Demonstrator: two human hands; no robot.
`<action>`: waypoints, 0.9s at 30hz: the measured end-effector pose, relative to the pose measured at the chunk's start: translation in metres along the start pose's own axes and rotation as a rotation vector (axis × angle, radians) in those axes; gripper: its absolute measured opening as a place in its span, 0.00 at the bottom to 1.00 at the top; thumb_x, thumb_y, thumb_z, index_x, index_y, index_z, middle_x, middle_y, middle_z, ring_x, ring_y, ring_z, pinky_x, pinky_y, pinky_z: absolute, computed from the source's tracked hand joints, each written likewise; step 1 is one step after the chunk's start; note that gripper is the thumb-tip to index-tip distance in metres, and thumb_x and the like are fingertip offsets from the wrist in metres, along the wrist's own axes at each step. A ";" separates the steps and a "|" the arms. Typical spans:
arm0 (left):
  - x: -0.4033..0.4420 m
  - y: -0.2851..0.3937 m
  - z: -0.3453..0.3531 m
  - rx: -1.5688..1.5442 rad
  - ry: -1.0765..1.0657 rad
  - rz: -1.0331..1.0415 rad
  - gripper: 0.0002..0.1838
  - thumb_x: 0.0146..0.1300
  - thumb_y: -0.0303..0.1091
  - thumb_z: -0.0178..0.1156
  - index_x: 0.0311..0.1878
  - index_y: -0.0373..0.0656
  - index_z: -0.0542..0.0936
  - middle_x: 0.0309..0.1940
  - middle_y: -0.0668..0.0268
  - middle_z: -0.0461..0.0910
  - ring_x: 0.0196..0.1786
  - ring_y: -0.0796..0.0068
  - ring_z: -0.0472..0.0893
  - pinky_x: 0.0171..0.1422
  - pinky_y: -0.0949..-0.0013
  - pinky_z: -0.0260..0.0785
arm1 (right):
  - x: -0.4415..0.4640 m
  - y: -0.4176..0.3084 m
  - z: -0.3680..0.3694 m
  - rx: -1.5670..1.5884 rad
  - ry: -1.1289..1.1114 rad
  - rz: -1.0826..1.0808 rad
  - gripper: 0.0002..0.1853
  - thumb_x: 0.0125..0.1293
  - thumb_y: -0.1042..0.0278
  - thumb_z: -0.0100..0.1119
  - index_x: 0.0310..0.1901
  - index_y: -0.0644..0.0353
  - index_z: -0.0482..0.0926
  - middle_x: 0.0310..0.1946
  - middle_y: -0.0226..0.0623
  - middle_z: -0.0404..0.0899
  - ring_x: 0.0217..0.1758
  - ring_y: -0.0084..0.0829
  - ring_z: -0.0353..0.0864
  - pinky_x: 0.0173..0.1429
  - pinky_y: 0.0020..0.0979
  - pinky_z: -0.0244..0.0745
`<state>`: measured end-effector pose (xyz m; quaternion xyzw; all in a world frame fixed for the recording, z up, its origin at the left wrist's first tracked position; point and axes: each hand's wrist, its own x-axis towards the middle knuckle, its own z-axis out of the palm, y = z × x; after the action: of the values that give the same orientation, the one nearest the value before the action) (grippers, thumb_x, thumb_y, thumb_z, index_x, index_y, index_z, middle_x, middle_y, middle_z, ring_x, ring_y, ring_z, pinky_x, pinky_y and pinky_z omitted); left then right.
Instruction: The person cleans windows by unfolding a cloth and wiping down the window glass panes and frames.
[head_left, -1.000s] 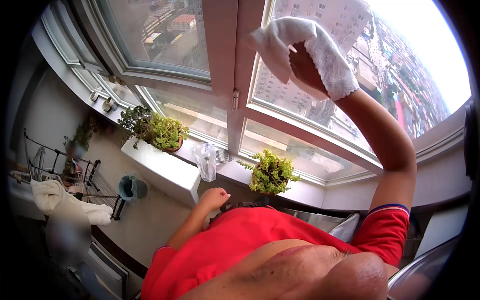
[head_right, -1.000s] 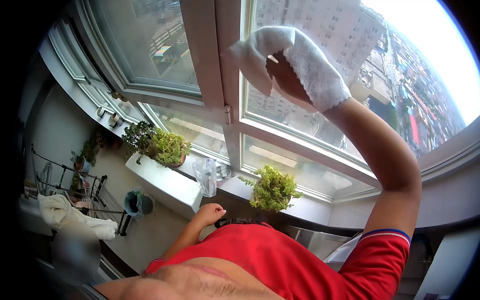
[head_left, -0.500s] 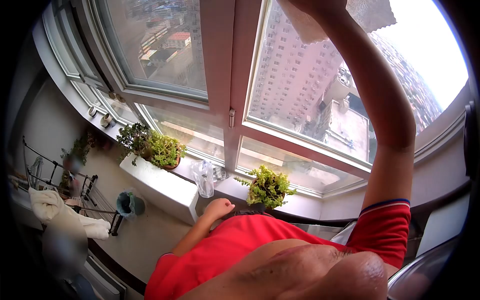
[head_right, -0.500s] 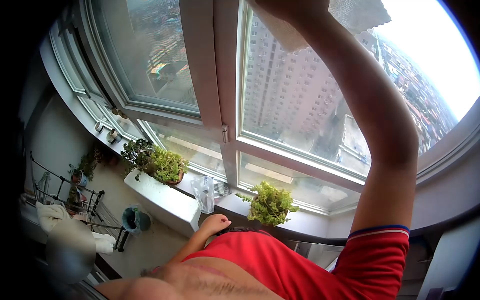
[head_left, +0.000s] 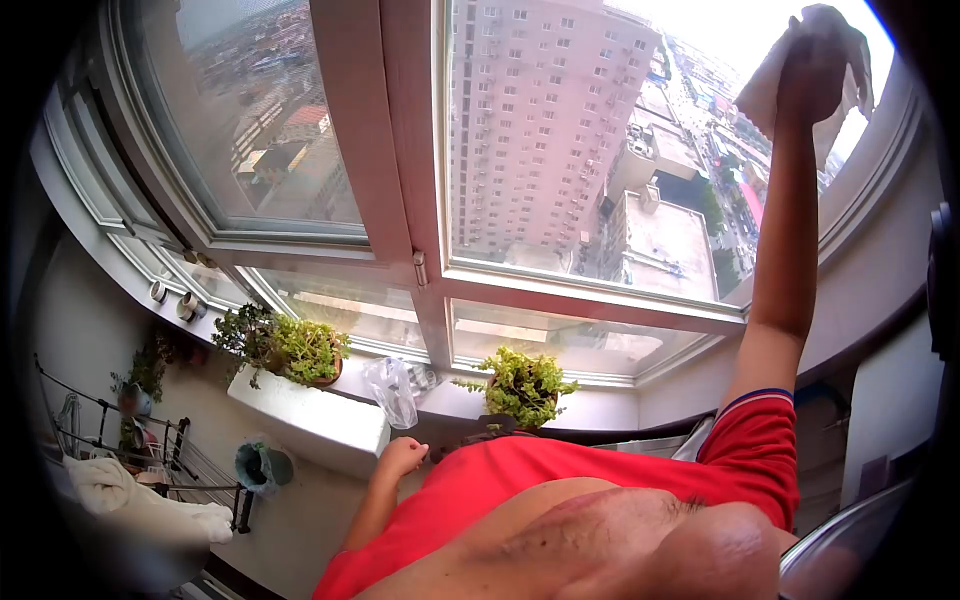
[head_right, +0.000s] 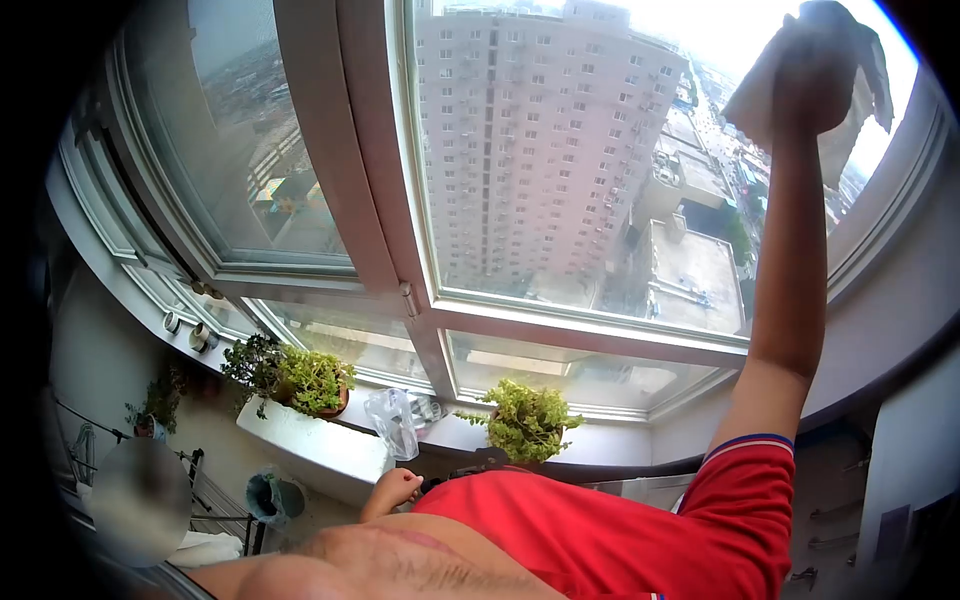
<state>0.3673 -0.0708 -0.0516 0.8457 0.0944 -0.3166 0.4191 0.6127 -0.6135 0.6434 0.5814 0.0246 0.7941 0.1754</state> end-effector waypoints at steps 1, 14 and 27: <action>0.012 0.001 -0.001 0.043 -0.032 -0.041 0.20 0.69 0.49 0.63 0.35 0.40 0.88 0.25 0.63 0.87 0.27 0.69 0.86 0.35 0.62 0.78 | -0.005 -0.057 -0.023 0.137 -0.074 -0.015 0.25 0.70 0.55 0.62 0.61 0.64 0.77 0.59 0.54 0.77 0.63 0.50 0.76 0.66 0.51 0.69; 0.063 0.171 0.037 0.130 -0.292 0.402 0.17 0.73 0.42 0.65 0.52 0.37 0.85 0.34 0.62 0.88 0.32 0.74 0.87 0.39 0.70 0.78 | -0.048 -0.157 -0.047 0.642 -0.364 -0.167 0.20 0.70 0.50 0.65 0.57 0.52 0.84 0.55 0.39 0.85 0.57 0.40 0.83 0.59 0.44 0.79; 0.052 0.029 -0.004 0.259 -0.117 0.044 0.19 0.70 0.49 0.64 0.37 0.40 0.89 0.27 0.65 0.89 0.28 0.73 0.88 0.36 0.66 0.80 | -0.082 0.234 -0.001 -0.294 -0.080 0.610 0.35 0.73 0.38 0.54 0.69 0.59 0.70 0.66 0.51 0.73 0.67 0.49 0.76 0.68 0.49 0.73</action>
<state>0.4225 -0.0914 -0.0633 0.8747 0.0097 -0.3656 0.3180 0.5747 -0.8573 0.6252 0.5609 -0.2723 0.7817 0.0127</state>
